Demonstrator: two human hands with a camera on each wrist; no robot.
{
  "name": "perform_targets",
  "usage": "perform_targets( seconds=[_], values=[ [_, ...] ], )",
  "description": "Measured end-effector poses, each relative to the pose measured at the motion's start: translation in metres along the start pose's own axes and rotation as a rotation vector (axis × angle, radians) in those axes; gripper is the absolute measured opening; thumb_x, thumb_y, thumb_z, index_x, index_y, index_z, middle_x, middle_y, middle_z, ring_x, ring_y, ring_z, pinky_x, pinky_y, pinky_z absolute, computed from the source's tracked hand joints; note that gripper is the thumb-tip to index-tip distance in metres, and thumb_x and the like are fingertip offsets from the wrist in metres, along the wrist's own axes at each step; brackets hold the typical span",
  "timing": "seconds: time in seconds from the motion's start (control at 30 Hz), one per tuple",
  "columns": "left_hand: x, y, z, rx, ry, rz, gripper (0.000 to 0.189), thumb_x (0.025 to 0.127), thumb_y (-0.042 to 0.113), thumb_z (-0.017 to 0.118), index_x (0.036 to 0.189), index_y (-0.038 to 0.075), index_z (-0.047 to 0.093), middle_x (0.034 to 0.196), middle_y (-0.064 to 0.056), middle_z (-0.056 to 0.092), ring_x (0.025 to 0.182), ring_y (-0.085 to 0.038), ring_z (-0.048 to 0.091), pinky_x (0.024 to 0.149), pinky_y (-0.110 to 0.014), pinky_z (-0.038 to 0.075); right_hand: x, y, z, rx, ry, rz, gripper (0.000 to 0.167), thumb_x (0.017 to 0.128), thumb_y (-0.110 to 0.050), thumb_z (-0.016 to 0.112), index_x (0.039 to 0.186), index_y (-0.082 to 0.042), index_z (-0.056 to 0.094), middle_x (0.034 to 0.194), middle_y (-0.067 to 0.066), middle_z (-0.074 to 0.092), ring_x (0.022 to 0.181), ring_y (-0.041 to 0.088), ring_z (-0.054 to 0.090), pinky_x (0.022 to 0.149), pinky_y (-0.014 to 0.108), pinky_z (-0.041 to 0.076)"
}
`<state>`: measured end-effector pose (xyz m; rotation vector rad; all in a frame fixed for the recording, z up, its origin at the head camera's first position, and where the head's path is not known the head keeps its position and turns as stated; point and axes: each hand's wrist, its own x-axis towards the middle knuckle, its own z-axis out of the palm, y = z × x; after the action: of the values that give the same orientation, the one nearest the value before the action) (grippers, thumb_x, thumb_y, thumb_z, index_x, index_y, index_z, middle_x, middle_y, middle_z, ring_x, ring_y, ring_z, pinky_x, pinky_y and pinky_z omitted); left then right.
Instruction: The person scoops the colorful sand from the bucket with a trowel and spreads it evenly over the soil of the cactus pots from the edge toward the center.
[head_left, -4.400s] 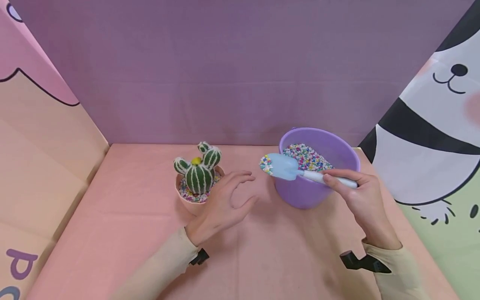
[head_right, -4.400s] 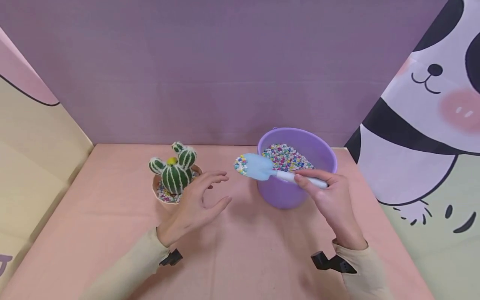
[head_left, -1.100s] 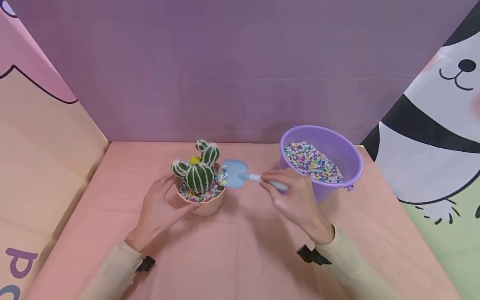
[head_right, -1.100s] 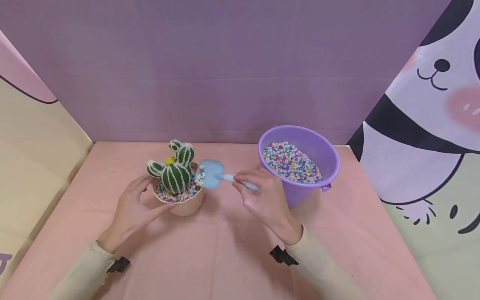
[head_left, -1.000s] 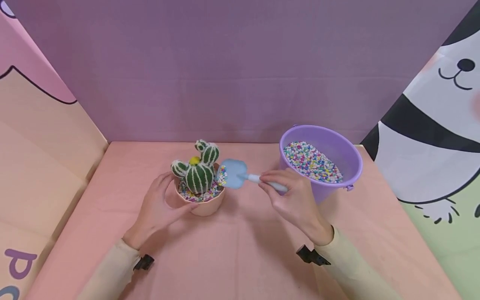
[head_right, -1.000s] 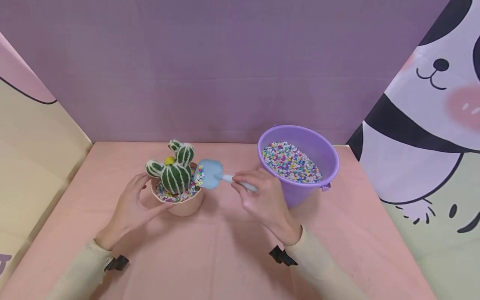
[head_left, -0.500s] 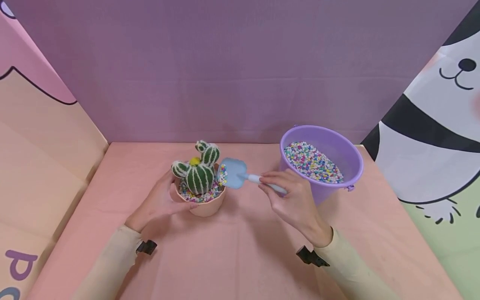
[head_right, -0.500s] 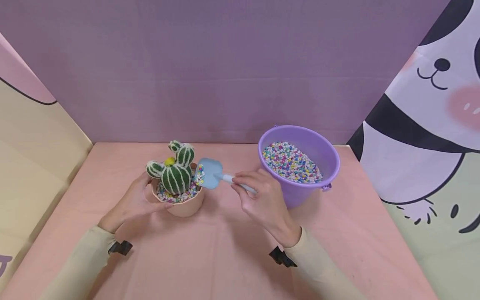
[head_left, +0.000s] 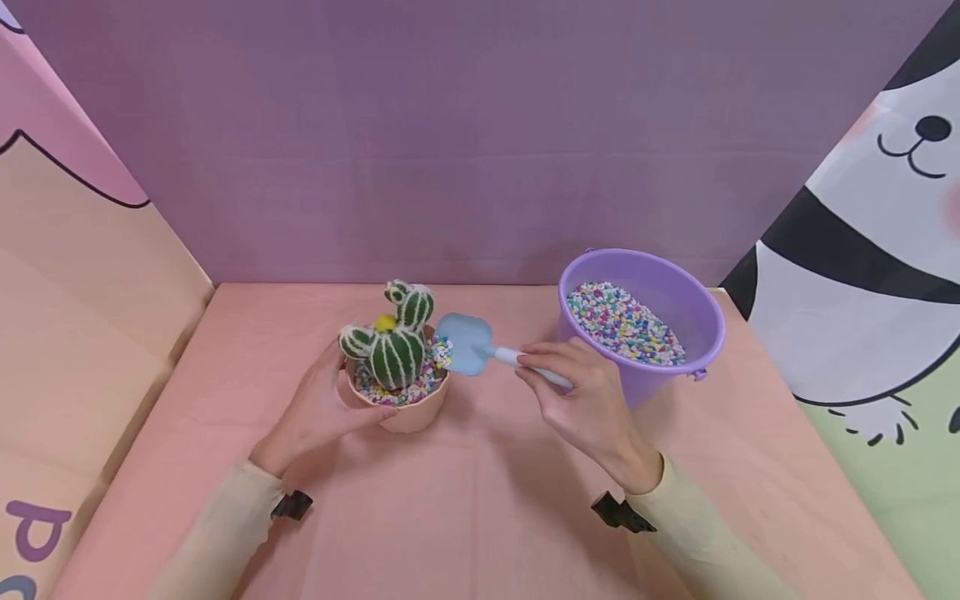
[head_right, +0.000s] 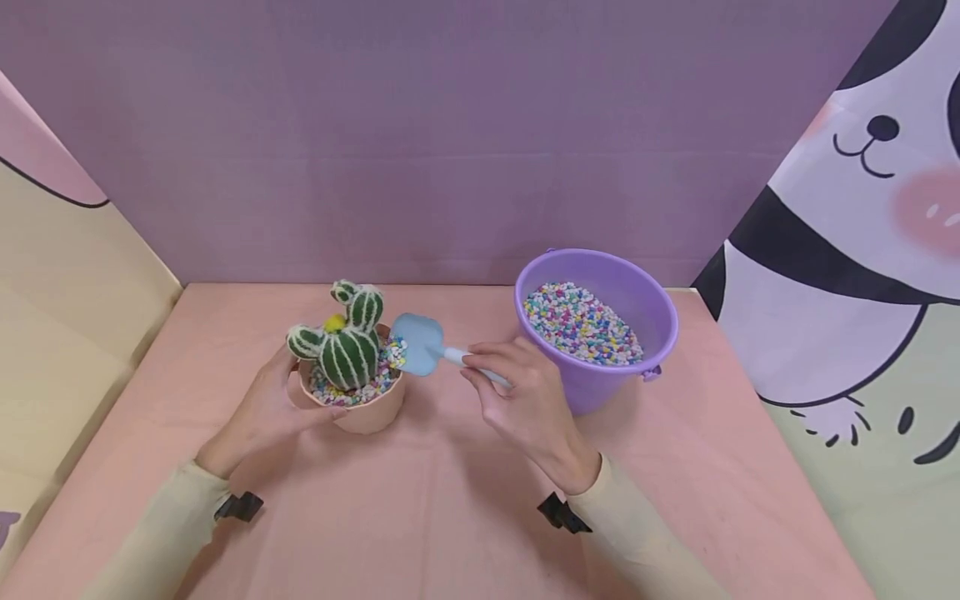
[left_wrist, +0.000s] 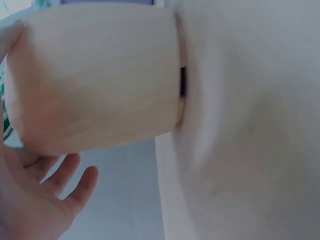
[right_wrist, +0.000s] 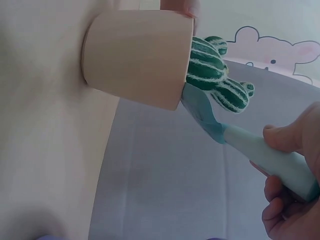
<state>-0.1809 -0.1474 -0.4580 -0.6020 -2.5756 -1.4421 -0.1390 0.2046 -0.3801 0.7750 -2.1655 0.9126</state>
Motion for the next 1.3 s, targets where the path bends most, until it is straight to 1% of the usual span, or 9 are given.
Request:
perform_targets(
  seconds=[0.2, 0.4, 0.5, 0.63, 0.77, 0.9, 1.1, 1.2, 1.3],
  values=[
    [-0.006, 0.004, 0.005, 0.022, 0.062, -0.013, 0.103, 0.069, 0.044, 0.101, 0.154, 0.025, 0.046, 0.146, 0.001, 0.057, 0.137, -0.02, 0.054, 0.118, -0.055, 0.041, -0.001, 0.001, 0.0, 0.004, -0.005, 0.005, 0.017, 0.081, -0.001, 0.089, 0.097, -0.003, 0.085, 0.103, 0.011, 0.083, 0.084, 0.022, 0.07, 0.065, 0.017, 0.044],
    [-0.006, 0.008, 0.007, 0.085, 0.102, 0.006, 0.102, 0.066, 0.047, 0.102, 0.15, 0.016, 0.051, 0.143, -0.004, 0.06, 0.133, -0.024, 0.057, 0.115, -0.054, 0.045, 0.0, 0.003, 0.002, 0.004, -0.011, -0.02, 0.017, 0.082, -0.003, 0.089, 0.098, -0.003, 0.085, 0.104, 0.011, 0.083, 0.086, 0.022, 0.07, 0.066, 0.019, 0.046],
    [-0.004, 0.006, 0.004, 0.065, 0.069, 0.015, 0.104, 0.068, 0.044, 0.101, 0.153, 0.016, 0.048, 0.148, -0.005, 0.057, 0.137, -0.025, 0.055, 0.117, -0.055, 0.043, 0.0, 0.004, 0.003, 0.01, -0.007, -0.041, 0.017, 0.081, -0.003, 0.089, 0.098, -0.003, 0.085, 0.104, 0.011, 0.083, 0.086, 0.022, 0.069, 0.065, 0.02, 0.046],
    [0.001, 0.0, 0.002, -0.035, -0.006, 0.025, 0.108, 0.073, 0.032, 0.1, 0.162, 0.02, 0.04, 0.159, -0.005, 0.05, 0.146, -0.025, 0.048, 0.124, -0.057, 0.037, -0.001, 0.005, 0.005, 0.014, 0.0, -0.058, 0.02, 0.079, 0.0, 0.089, 0.098, -0.003, 0.085, 0.103, 0.011, 0.083, 0.085, 0.023, 0.068, 0.065, 0.019, 0.046],
    [0.001, -0.003, 0.002, -0.091, -0.023, 0.016, 0.106, 0.074, 0.026, 0.099, 0.162, 0.02, 0.04, 0.16, -0.004, 0.05, 0.148, -0.025, 0.046, 0.126, -0.057, 0.032, -0.001, 0.006, 0.007, 0.006, 0.005, -0.092, 0.023, 0.077, 0.004, 0.089, 0.099, -0.002, 0.085, 0.102, 0.011, 0.083, 0.084, 0.022, 0.067, 0.066, 0.019, 0.048],
    [-0.002, -0.002, 0.003, -0.114, 0.003, -0.003, 0.1, 0.073, 0.024, 0.1, 0.157, 0.02, 0.046, 0.153, -0.002, 0.055, 0.144, -0.024, 0.049, 0.125, -0.057, 0.032, 0.0, 0.005, 0.008, -0.025, 0.017, -0.159, 0.025, 0.075, 0.006, 0.09, 0.098, -0.001, 0.085, 0.102, 0.011, 0.083, 0.083, 0.022, 0.068, 0.065, 0.023, 0.05],
    [-0.006, 0.005, 0.007, -0.141, 0.054, -0.024, 0.101, 0.073, 0.018, 0.099, 0.158, 0.017, 0.045, 0.156, -0.005, 0.054, 0.149, -0.027, 0.046, 0.128, -0.059, 0.028, -0.001, 0.005, 0.008, -0.06, 0.032, -0.239, 0.025, 0.074, 0.006, 0.09, 0.098, -0.001, 0.085, 0.103, 0.012, 0.083, 0.081, 0.023, 0.068, 0.064, 0.024, 0.049],
    [-0.01, 0.009, 0.012, -0.114, 0.101, -0.045, 0.102, 0.072, 0.02, 0.1, 0.158, 0.014, 0.045, 0.155, -0.007, 0.055, 0.147, -0.028, 0.048, 0.127, -0.058, 0.031, -0.002, 0.006, 0.009, -0.052, 0.042, -0.269, 0.024, 0.075, 0.004, 0.089, 0.098, -0.001, 0.085, 0.103, 0.012, 0.082, 0.079, 0.023, 0.066, 0.063, 0.024, 0.047],
    [-0.016, 0.013, 0.017, -0.06, 0.165, -0.059, 0.103, 0.071, 0.027, 0.101, 0.156, 0.012, 0.046, 0.152, -0.008, 0.056, 0.144, -0.028, 0.051, 0.124, -0.056, 0.036, -0.002, 0.007, 0.011, -0.042, 0.052, -0.3, 0.016, 0.083, 0.0, 0.086, 0.098, 0.0, 0.084, 0.103, 0.013, 0.082, 0.078, 0.024, 0.066, 0.065, 0.026, 0.048]
  ],
)
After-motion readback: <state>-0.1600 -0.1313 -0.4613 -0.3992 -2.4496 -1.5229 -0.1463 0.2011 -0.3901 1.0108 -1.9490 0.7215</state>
